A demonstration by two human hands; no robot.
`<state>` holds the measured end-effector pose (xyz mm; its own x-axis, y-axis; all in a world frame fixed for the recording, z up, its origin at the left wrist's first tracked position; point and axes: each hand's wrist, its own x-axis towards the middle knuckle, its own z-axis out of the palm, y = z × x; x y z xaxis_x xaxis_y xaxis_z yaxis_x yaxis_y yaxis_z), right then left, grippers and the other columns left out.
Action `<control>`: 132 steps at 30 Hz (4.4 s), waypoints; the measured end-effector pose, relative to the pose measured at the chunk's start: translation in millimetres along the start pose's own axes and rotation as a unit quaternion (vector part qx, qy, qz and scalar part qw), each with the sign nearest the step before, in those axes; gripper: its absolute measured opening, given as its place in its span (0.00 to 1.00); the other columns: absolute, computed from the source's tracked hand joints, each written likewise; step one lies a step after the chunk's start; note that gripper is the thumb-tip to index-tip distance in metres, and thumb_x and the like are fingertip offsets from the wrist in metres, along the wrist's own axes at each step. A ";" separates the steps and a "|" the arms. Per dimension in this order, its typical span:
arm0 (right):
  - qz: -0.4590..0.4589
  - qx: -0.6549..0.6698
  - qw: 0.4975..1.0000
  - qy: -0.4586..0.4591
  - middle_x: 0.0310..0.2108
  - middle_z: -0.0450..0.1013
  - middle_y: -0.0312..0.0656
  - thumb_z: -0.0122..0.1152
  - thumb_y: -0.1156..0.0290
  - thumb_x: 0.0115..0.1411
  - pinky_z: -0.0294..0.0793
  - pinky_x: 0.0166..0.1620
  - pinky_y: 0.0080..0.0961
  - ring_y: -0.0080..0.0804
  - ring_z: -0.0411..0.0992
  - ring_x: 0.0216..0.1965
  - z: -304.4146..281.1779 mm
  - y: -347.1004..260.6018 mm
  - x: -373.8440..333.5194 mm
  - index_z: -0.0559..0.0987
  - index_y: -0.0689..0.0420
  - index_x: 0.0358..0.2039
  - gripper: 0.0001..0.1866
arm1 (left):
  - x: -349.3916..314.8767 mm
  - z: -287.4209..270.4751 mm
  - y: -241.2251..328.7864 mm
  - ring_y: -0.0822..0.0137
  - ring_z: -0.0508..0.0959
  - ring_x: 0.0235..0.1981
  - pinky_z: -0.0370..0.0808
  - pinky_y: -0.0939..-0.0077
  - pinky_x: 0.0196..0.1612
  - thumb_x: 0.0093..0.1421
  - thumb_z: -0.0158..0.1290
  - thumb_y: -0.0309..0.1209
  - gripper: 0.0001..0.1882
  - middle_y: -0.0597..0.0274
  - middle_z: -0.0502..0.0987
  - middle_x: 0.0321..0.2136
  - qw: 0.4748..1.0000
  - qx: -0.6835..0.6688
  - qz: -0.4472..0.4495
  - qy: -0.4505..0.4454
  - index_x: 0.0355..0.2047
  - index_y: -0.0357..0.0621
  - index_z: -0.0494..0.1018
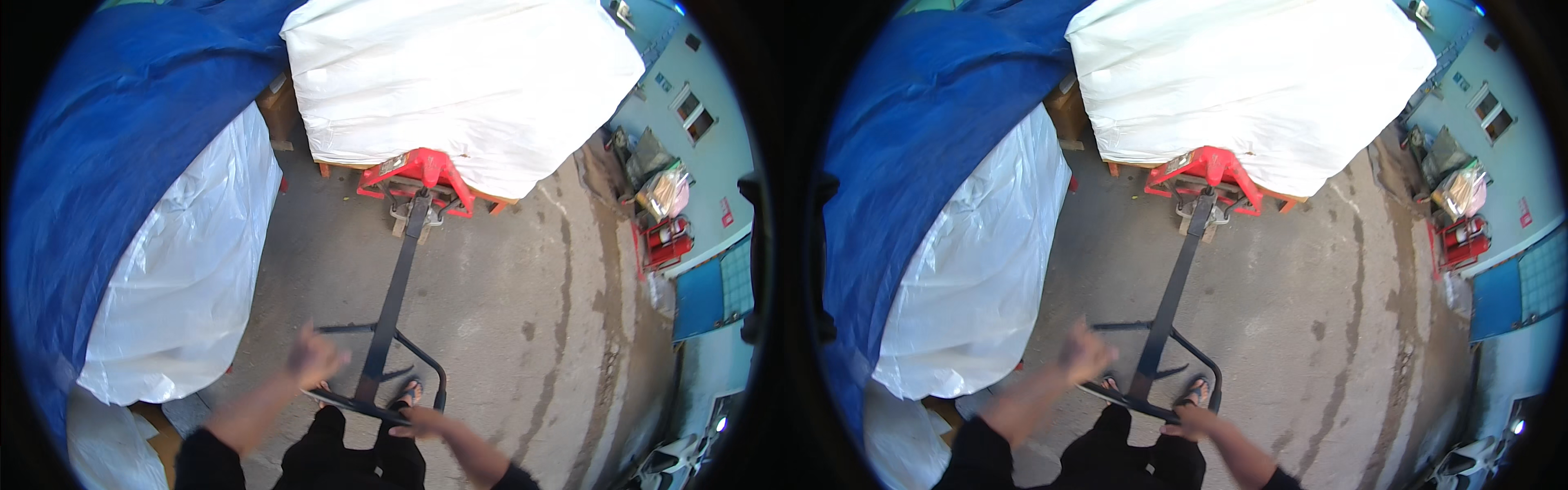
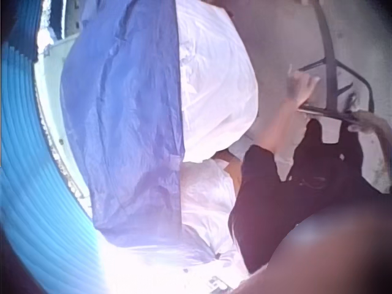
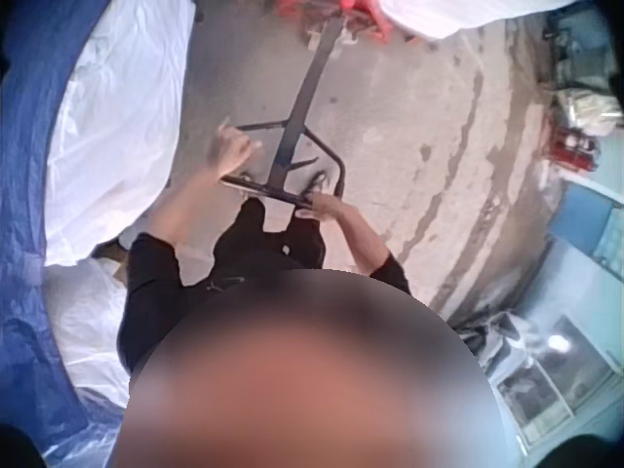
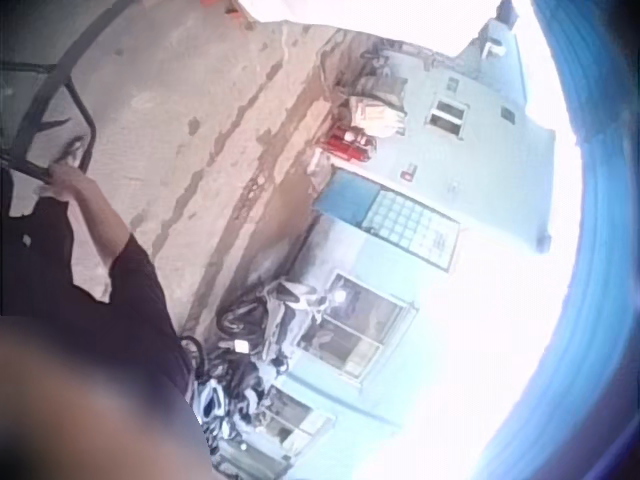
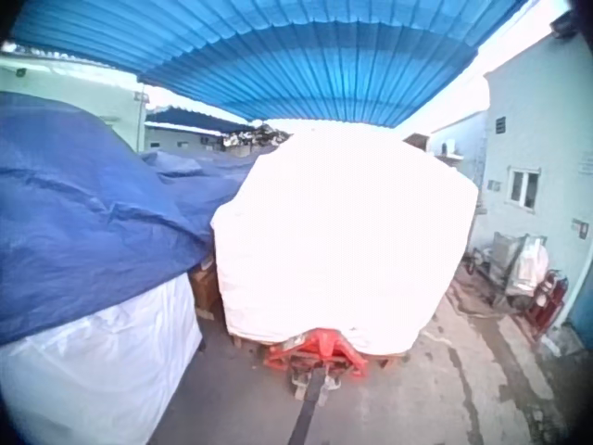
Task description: The person uses a red pallet jack to lift and move a large white-wrapped pallet. They maneuver the pallet jack through a narrow outdoor area, positioning the pallet near other stacked items. The person then picks up a wooden plank and places it on the ground.
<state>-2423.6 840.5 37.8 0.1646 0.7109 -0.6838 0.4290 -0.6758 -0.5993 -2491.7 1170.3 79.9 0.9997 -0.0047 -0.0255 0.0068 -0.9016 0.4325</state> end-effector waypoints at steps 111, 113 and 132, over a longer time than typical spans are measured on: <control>0.137 0.150 0.965 -0.163 0.41 0.79 0.49 0.62 0.44 0.60 0.76 0.49 0.36 0.41 0.79 0.41 -98.1 -18.7 34.3 0.72 0.62 0.53 0.35 | 4.8 24.7 0.7 0.48 0.77 0.49 0.67 0.48 0.59 0.54 0.58 0.49 0.23 0.47 0.79 0.41 0.996 -0.014 -0.082 0.031 0.40 0.43 0.78; 0.078 -0.071 0.993 -0.050 0.39 0.78 0.55 0.59 0.44 0.61 0.74 0.50 0.43 0.53 0.78 0.44 -45.5 17.8 43.5 0.75 0.61 0.48 0.30 | -5.5 97.5 8.7 0.48 0.78 0.49 0.71 0.37 0.53 0.60 0.56 0.46 0.24 0.46 0.78 0.45 0.953 0.139 -0.141 -0.229 0.48 0.40 0.75; 0.110 -0.250 0.917 0.290 0.37 0.82 0.42 0.64 0.69 0.50 0.76 0.47 0.37 0.41 0.80 0.43 -128.6 115.4 -64.0 0.86 0.49 0.36 0.12 | 111.7 89.2 176.1 0.53 0.80 0.49 0.76 0.62 0.54 0.43 0.63 0.52 0.33 0.47 0.81 0.46 0.962 0.112 -0.176 -0.175 0.44 0.42 0.82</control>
<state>-2270.4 742.1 66.0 0.6787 0.6500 -0.3418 0.6585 -0.7447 -0.1087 -2381.0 972.4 72.9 0.8666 0.2079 -0.4536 0.2982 -0.9447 0.1367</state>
